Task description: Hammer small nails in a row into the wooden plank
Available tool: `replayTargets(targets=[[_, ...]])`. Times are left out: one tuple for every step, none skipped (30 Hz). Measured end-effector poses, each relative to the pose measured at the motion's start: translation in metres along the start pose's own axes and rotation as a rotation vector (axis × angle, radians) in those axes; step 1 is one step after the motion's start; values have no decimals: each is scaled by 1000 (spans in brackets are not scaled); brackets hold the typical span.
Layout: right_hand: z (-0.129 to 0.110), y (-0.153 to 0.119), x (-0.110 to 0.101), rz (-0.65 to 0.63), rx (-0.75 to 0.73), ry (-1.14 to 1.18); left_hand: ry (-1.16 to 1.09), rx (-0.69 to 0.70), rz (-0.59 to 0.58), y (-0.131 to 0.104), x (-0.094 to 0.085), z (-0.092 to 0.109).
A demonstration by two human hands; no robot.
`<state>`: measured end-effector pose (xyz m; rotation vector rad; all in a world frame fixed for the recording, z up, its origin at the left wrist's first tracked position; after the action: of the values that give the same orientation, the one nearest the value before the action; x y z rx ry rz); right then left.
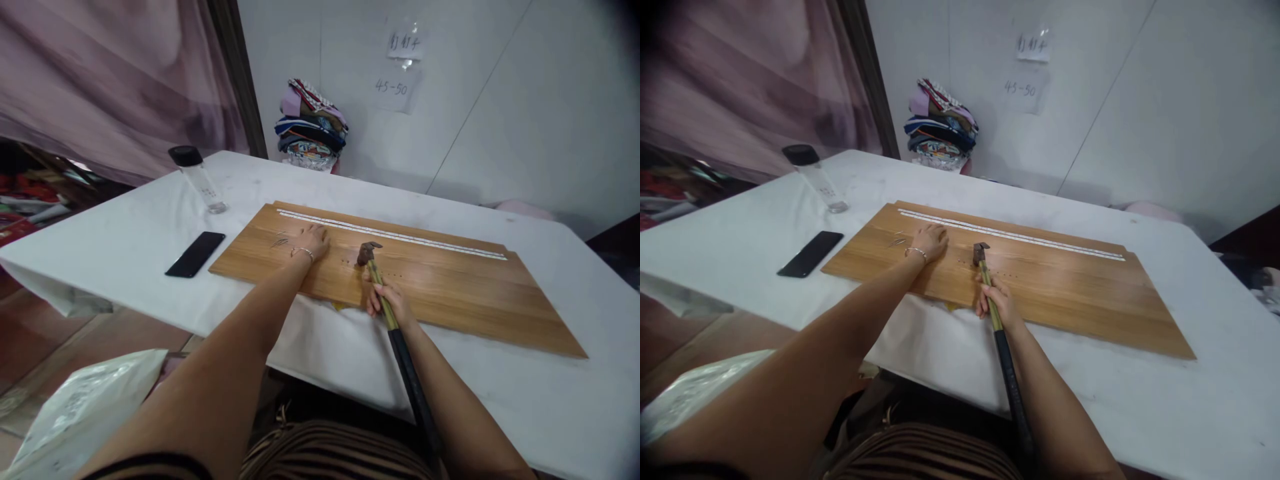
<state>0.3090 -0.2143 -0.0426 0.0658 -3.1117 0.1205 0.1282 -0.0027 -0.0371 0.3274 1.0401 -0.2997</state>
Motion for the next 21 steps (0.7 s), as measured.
replayTargets(targets=[[0,0,0,4,-9,4,0,1,1,0,0,0],[0,0,0,8,-16,9,1,2,3,0,0,0],[0,0,0,11,-20,11,2,3,4,-1,-1,0],[0,0,1,12,-20,11,3,4,5,-1,-1,0],[0,0,1,11,-17,8,4,6,3,-1,-1,0],[-1,0,1,7,-10,4,5,7,1,-1,-1,1],[-1,0,1,1,-4,-1,4,6,-1,-1,-1,1],[-1,0,1,-3,2,-4,3,4,-2,-1,-1,1],[-2,0,1,-5,3,-5,1,2,-3,-1,-1,1],[-2,0,2,-2,-1,-1,-1,-2,-2,-1,-2,1],[-2,0,2,4,-7,3,-3,-7,0,-1,-2,1],[-2,0,2,11,-12,5,-5,-9,2,-1,-2,2],[-2,0,2,17,-15,5,-7,-10,5,-1,-2,2],[-2,0,2,19,-14,1,-7,-7,6,-1,-2,2],[-2,0,2,17,-11,-5,-6,-2,7,-1,-1,2],[-2,0,2,11,-6,-11,-4,2,7,-1,-1,1],[-2,0,1,4,-4,-14,-1,7,7,0,-1,1],[-1,0,1,0,-4,-13,0,8,6,0,0,1],[-1,0,1,-2,-7,-8,0,6,6,0,0,0],[-1,0,1,0,-10,-2,-2,4,4,1,0,0],[-1,0,1,6,-14,5,-5,2,3,1,0,0]])
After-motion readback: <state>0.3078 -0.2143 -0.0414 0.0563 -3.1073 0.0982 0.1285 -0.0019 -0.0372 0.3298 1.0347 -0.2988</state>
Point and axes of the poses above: each hand's wrist, its own y-axis towards the middle knuckle, its own x-axis out of the palm, z = x × y, the point moved 1 cm from there along y, towards the middle knuckle, and after that the axes turned 14 degrees about -y, right-handed, at the moved point
